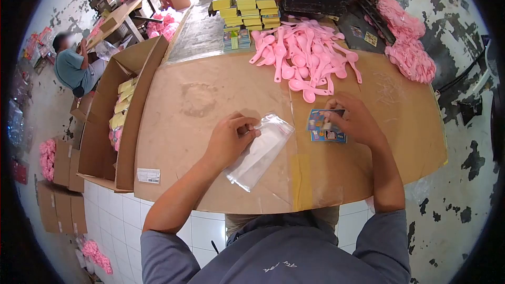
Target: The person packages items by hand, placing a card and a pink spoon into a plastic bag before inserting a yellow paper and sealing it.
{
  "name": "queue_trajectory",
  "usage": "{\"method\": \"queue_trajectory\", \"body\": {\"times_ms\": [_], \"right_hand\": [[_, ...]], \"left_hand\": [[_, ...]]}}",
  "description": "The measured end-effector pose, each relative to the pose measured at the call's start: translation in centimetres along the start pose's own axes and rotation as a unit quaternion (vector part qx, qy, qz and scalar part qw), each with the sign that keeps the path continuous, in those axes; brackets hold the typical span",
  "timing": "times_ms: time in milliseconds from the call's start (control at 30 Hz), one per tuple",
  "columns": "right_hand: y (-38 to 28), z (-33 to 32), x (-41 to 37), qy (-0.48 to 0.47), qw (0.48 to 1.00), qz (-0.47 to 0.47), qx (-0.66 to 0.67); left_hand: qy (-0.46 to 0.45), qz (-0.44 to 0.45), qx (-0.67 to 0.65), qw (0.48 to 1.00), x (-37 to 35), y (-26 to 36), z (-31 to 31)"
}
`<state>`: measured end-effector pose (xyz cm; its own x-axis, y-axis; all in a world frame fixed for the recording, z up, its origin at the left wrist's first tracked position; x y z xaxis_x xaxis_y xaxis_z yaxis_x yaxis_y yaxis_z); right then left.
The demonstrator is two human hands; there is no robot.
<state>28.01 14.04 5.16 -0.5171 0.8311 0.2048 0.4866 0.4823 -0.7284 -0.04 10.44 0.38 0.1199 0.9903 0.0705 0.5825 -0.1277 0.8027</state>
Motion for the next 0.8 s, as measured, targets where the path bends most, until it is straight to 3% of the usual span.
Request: {"method": "queue_trajectory", "body": {"times_ms": [33,133,233,367,467,567,800], "right_hand": [[-0.6,0.8,0.1,-0.005,0.998,0.020,0.067],[-3.1,5.2,-0.3,-0.060,0.976,-0.088,0.188],[-5.8,8.3,-0.6,-0.091,0.969,-0.228,0.002],[-5.5,9.8,-0.9,-0.076,0.959,-0.265,-0.057],[-5.3,9.7,-0.9,-0.071,0.959,-0.267,-0.056],[-5.4,9.6,-0.9,-0.071,0.960,-0.266,-0.057],[-8.2,8.2,-1.5,-0.042,0.942,-0.315,-0.104]], "left_hand": [[0.001,0.011,0.004,1.000,0.0,-0.2,0.1],[-0.004,0.023,0.013,1.000,-0.1,0.1,0.4],[0.022,0.040,0.001,0.999,-0.4,0.3,0.2],[0.039,0.094,-0.063,0.993,-0.3,-0.4,0.1],[-0.010,-0.036,-0.244,0.969,-0.2,-1.7,0.3],[0.005,-0.020,-0.329,0.944,-0.2,-0.3,-0.2],[-0.044,-0.049,-0.226,0.972,-0.4,-1.6,1.0]]}}
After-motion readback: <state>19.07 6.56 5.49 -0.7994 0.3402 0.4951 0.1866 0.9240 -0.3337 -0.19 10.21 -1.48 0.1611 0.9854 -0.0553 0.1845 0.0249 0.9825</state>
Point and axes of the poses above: each hand's wrist, its own x-axis towards the middle knuckle, its own z-axis out of the palm, y = z × x, the point moved 8 cm from there along x, towards the middle knuckle, and after that the axes turned 5 degrees about -z, right-handed, at the moved point
